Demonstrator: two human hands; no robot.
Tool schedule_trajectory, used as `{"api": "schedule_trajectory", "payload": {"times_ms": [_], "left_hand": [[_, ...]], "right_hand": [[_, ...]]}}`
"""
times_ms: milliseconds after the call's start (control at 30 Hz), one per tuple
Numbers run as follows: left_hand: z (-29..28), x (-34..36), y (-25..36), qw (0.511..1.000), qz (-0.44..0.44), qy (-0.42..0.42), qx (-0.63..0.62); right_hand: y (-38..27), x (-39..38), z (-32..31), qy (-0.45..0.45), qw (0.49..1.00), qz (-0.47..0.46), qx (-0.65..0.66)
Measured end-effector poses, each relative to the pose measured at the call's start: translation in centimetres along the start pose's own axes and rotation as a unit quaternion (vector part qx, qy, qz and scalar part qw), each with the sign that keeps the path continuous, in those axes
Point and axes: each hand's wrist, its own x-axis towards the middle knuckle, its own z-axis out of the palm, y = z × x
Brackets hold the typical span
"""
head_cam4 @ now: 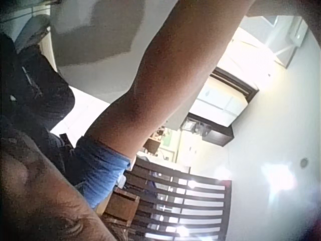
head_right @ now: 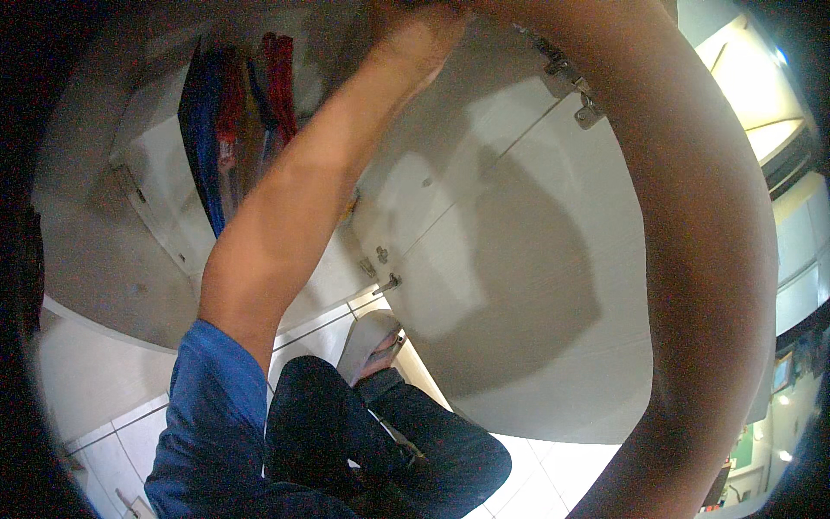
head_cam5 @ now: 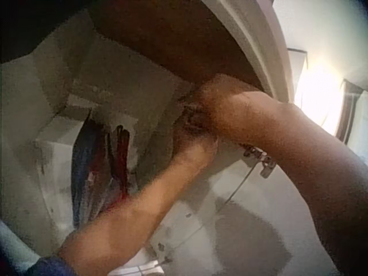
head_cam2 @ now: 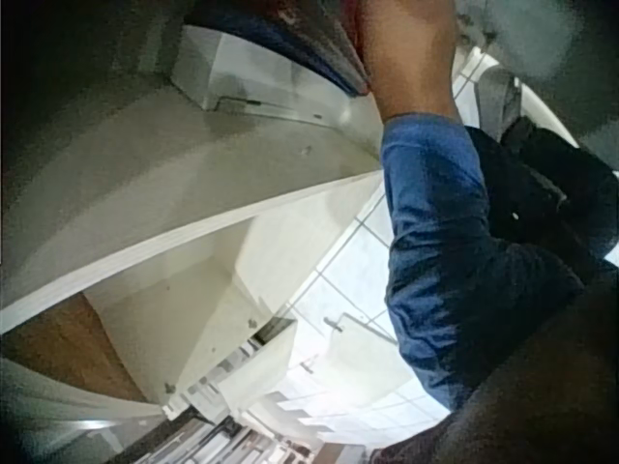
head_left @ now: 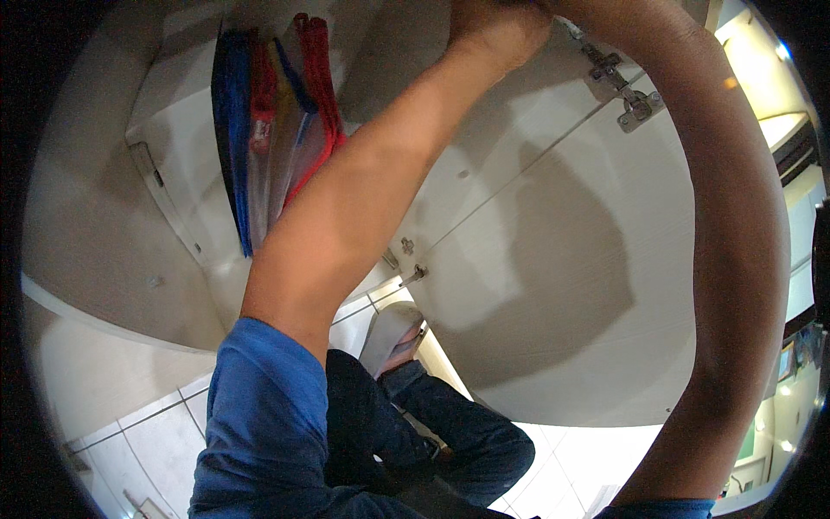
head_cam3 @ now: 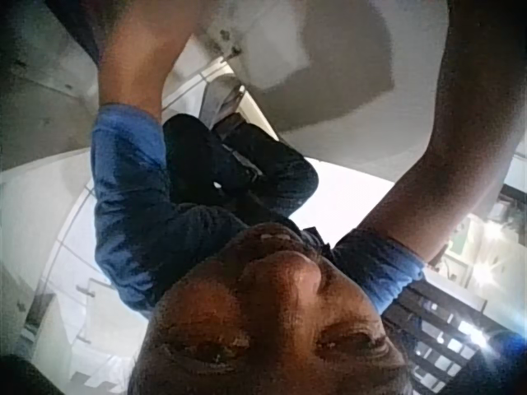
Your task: The person is sitting on the floor repairing a cabinet door. They use a screwdriver to tighten screws on the upper and lower hinges of the cabinet door, occasionally testing the door's movement to check alignment.
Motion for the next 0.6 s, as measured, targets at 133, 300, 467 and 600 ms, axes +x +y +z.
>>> {"api": "schedule_trajectory", "payload": {"times_ms": [133, 300, 467, 600], "left_hand": [[1.1, 0.1, 3.5, 0.974, -0.124, 0.075, -0.172], [1.1, 0.1, 4.0, 0.96, -0.078, 0.074, -0.257], [-0.4, -0.6, 6.0, 0.96, -0.032, 0.011, 0.278], [-0.7, 0.0, 5.7, 0.871, 0.132, 0.021, 0.472]], "right_hand": [[-0.3, -0.6, 0.0, -0.013, 0.974, -0.112, -0.198], [-2.3, 0.4, -6.2, -0.344, 0.937, 0.012, 0.051], [-2.9, -11.9, -10.0, 0.011, 0.952, 0.216, 0.218], [-4.1, -30.2, -18.1, 0.043, 0.882, 0.456, -0.109]]}}
